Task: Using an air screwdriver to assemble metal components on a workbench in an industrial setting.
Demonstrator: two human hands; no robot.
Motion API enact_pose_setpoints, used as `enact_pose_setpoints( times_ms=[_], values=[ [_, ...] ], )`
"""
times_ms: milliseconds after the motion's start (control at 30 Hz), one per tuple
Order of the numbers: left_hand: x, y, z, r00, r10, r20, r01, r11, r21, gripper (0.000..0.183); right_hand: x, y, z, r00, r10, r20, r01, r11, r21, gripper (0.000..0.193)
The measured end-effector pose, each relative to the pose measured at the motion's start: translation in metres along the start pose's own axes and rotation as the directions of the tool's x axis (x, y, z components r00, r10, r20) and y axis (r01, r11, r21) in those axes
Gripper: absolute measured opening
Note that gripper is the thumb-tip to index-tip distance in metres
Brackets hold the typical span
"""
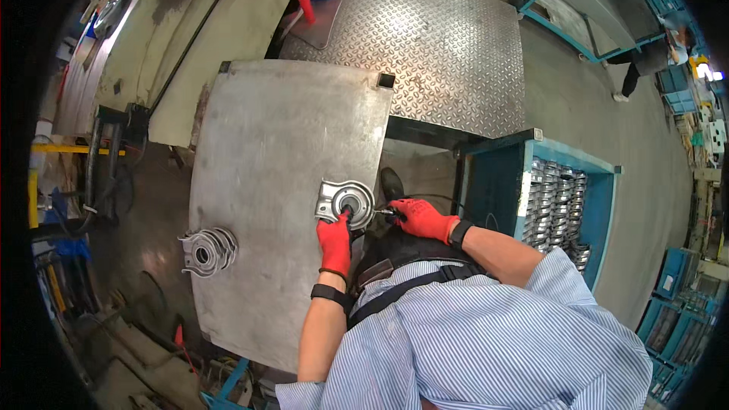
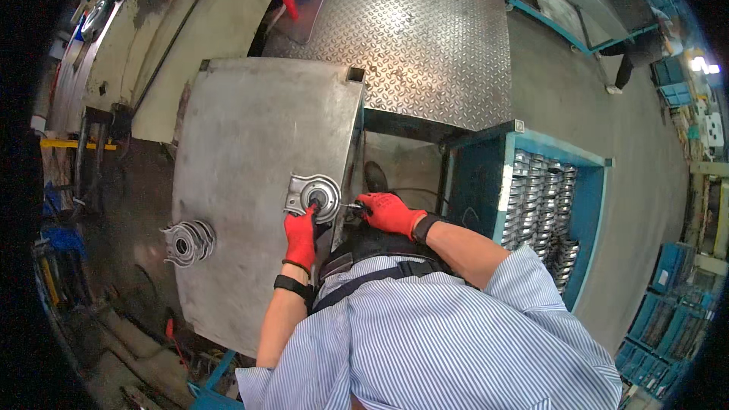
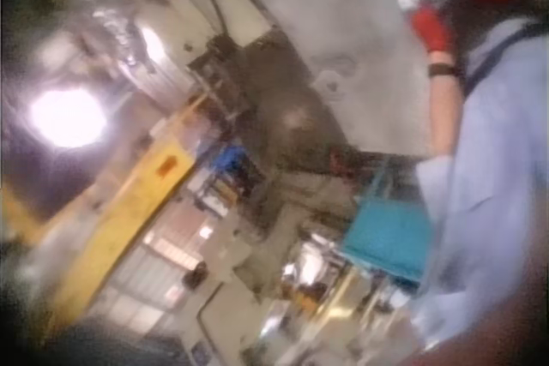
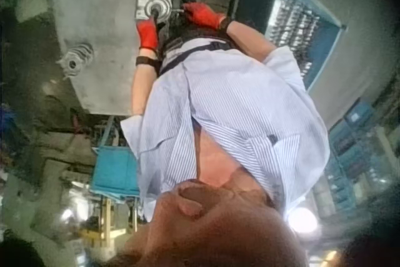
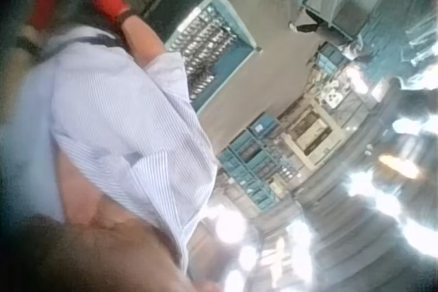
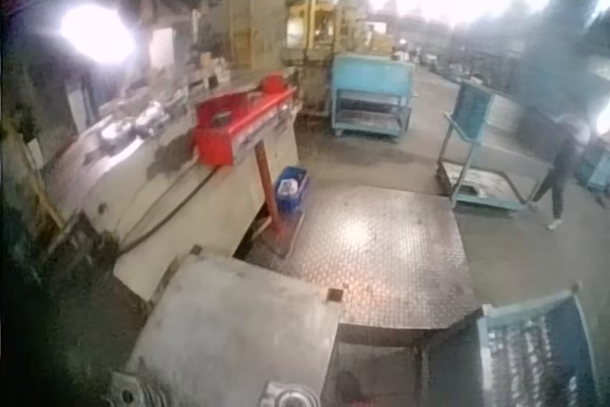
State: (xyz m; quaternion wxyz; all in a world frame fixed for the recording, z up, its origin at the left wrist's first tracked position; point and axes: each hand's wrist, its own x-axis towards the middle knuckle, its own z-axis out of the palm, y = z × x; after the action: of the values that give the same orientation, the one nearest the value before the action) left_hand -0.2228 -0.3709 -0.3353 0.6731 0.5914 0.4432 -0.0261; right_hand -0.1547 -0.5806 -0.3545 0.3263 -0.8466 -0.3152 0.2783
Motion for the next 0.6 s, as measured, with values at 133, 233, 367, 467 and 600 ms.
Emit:
enact_pose_setpoints(
  times_ms=[133,233,367,467,600],
  values=[
    [0.006,-0.009,-0.002,0.999,0.046,0.002,-0.046,0.998,-0.031,0.035,0.000,0.002,0.003,1.000,0.004,-0.029,-0.005,0.999,-0.035,0.040],
    [0.021,-0.030,-0.009,1.000,0.023,-0.008,-0.023,0.998,-0.052,0.035,0.003,-0.001,0.003,0.998,0.040,0.050,-0.038,0.999,-0.034,0.041],
    [0.014,-0.019,-0.004,0.997,0.075,-0.027,-0.074,0.997,0.034,0.033,0.002,0.008,0.006,1.000,0.016,0.020,-0.015,1.000,-0.016,0.043],
    [0.000,0.003,0.001,0.999,-0.032,-0.010,0.032,0.998,-0.058,0.034,0.001,0.009,0.006,0.999,0.007,0.034,-0.006,0.999,-0.035,0.045],
    [0.008,-0.011,-0.005,0.994,0.098,-0.040,-0.097,0.995,0.030,0.034,0.002,0.003,0.002,0.999,0.017,0.049,-0.016,1.000,-0.025,0.044]
  ],
)
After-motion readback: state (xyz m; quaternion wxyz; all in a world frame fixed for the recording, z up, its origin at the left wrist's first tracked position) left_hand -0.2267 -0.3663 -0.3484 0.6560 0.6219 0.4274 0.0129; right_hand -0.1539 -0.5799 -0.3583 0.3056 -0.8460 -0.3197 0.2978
